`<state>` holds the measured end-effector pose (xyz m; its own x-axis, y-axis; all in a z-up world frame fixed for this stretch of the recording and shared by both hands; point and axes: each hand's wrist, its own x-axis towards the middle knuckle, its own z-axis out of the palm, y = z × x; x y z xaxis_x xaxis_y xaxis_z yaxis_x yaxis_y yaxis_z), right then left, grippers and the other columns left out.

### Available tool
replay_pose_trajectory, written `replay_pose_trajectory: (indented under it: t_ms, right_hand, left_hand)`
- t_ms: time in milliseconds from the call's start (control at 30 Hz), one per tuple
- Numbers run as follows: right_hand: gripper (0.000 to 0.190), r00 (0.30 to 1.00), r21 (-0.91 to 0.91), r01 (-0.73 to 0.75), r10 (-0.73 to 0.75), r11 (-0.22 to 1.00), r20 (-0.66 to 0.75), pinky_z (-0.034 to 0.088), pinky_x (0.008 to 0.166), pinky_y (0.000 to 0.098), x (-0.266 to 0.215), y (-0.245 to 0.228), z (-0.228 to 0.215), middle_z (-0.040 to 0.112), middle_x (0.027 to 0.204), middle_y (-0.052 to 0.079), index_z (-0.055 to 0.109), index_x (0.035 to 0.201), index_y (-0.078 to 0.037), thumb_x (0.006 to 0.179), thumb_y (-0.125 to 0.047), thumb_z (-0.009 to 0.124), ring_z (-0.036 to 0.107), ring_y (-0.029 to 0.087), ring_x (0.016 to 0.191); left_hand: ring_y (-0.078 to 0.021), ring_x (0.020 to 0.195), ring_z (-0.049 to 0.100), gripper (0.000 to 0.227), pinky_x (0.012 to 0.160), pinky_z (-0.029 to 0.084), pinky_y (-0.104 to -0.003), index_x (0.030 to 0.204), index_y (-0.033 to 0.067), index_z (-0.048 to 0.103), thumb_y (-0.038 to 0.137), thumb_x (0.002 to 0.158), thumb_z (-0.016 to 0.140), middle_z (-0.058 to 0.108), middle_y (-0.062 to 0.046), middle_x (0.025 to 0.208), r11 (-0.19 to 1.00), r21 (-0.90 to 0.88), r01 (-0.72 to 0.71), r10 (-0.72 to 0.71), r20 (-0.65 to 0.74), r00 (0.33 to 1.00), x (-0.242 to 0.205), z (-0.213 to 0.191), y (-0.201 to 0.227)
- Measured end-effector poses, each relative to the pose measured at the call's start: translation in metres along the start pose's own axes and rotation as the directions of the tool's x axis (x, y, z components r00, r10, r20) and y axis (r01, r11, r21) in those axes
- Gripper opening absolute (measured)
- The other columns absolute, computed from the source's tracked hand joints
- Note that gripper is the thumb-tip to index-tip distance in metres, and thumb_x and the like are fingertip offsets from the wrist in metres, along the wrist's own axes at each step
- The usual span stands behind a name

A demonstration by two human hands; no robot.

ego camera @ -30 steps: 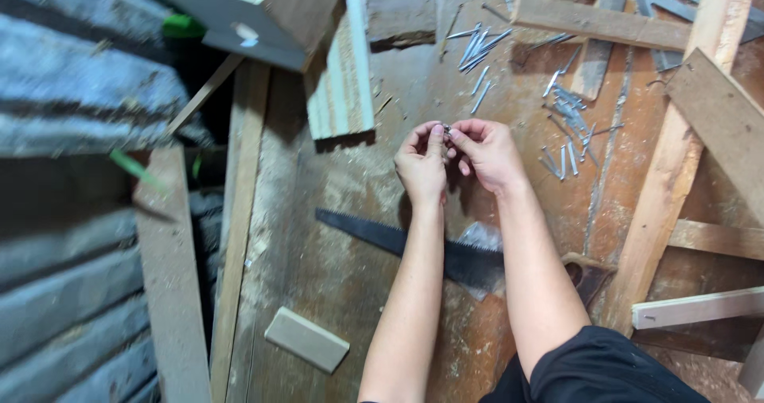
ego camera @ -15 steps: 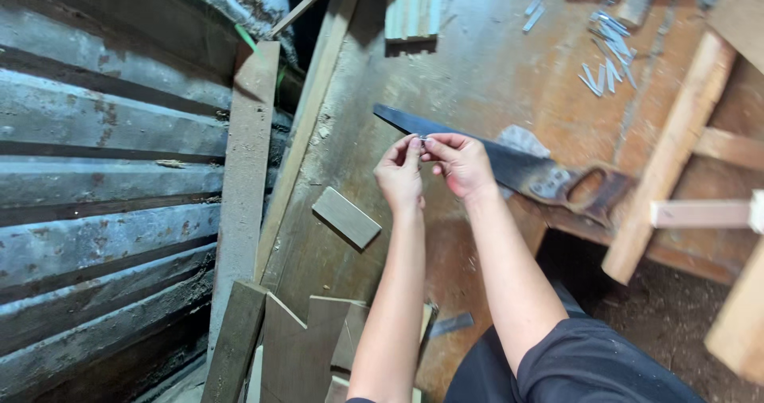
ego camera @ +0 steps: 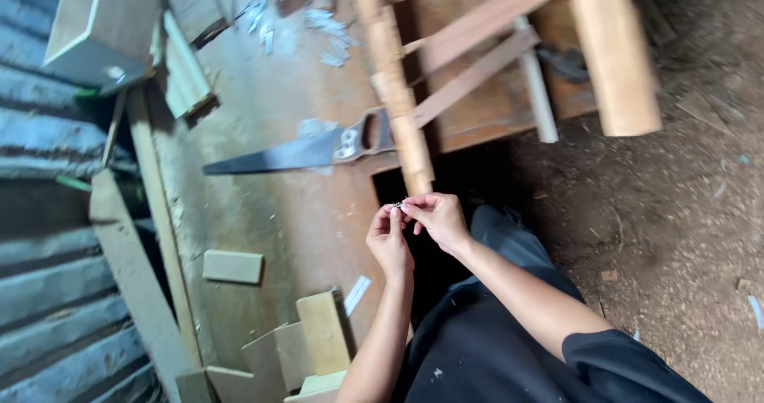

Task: The person assembles a wooden stool by positioning wooden slats and securing them with nails. They use a hammer to drive nails into the joints and occasionally adjust the wood pieces to ensure alignment.

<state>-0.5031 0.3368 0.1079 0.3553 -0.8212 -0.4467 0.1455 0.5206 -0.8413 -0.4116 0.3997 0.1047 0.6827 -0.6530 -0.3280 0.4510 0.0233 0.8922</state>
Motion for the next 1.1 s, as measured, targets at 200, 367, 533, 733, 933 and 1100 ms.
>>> replay_pose_trajectory:
  t_ms: [200, 367, 533, 733, 933, 1100]
  right_hand:
    - [0.016, 0.994, -0.058, 0.097, -0.100, 0.994, -0.049, 0.053, 0.049, 0.0233, 0.001, -0.054, -0.124, 0.077, 0.084, 0.012, 0.076, 0.102, 0.007, 0.090, -0.003, 0.076, 0.072, 0.012, 0.066]
    - [0.016, 0.989, -0.127, 0.133, -0.140, 0.983, -0.047, 0.052, 0.047, 0.0243, 0.022, -0.111, -0.243, 0.077, 0.083, 0.011, 0.075, 0.102, 0.007, 0.089, -0.003, 0.076, 0.071, 0.012, 0.063]
    - [0.015, 0.995, -0.285, 0.100, -0.088, 0.953, 0.056, 0.051, 0.046, 0.0242, 0.063, -0.171, -0.359, 0.076, 0.080, 0.012, 0.076, 0.100, 0.007, 0.090, -0.003, 0.077, 0.068, 0.012, 0.060]
    - [0.015, 0.991, -0.406, 0.053, 0.003, 0.912, 0.137, 0.051, 0.049, 0.0240, 0.108, -0.218, -0.421, 0.077, 0.081, 0.011, 0.077, 0.101, 0.007, 0.091, -0.004, 0.076, 0.069, 0.011, 0.064]
    - [0.017, 0.956, -0.413, -0.037, 0.152, 0.910, 0.250, 0.052, 0.049, 0.0244, 0.168, -0.259, -0.417, 0.077, 0.086, 0.011, 0.076, 0.104, 0.006, 0.088, -0.002, 0.075, 0.072, 0.012, 0.068]
    - [0.016, 0.923, -0.530, -0.024, 0.223, 0.847, 0.313, 0.054, 0.049, 0.0268, 0.214, -0.287, -0.404, 0.077, 0.085, 0.012, 0.075, 0.102, 0.007, 0.089, -0.001, 0.074, 0.073, 0.014, 0.068]
  left_hand:
    - [-0.0115, 0.079, 0.067, 0.012, 0.075, 0.055, -0.025, 0.104, -0.0043, 0.071, 0.006, 0.100, 0.066, 0.073, -0.006, 0.092, 0.999, -0.025, 0.044, -0.040, 0.148, 0.988, -0.033, 0.109, -0.050]
    - [-0.0130, 0.085, 0.071, 0.010, 0.081, 0.060, -0.029, 0.102, -0.0043, 0.070, 0.002, 0.096, 0.066, 0.073, -0.007, 0.096, 0.993, -0.058, 0.099, -0.085, 0.216, 0.973, -0.057, 0.224, -0.095]
    - [-0.0116, 0.085, 0.068, 0.009, 0.080, 0.056, -0.026, 0.105, -0.0062, 0.070, 0.001, 0.100, 0.068, 0.072, -0.007, 0.097, 0.992, -0.101, 0.077, -0.057, 0.192, 0.980, -0.075, 0.337, -0.156]
    - [-0.0107, 0.083, 0.068, 0.009, 0.079, 0.055, -0.025, 0.103, -0.0049, 0.072, 0.002, 0.097, 0.070, 0.074, -0.005, 0.093, 0.996, -0.063, 0.071, -0.066, 0.078, 0.995, -0.069, 0.412, -0.187]
    - [-0.0077, 0.086, 0.066, 0.011, 0.080, 0.053, -0.023, 0.101, -0.0030, 0.073, 0.006, 0.096, 0.073, 0.074, -0.001, 0.093, 0.998, 0.021, 0.054, -0.056, 0.085, 0.995, -0.026, 0.433, -0.174]
    - [-0.0071, 0.080, 0.063, 0.009, 0.073, 0.051, -0.022, 0.099, 0.0002, 0.074, 0.008, 0.096, 0.074, 0.072, 0.000, 0.088, 0.995, 0.068, 0.073, -0.079, 0.085, 0.993, 0.022, 0.444, -0.162]
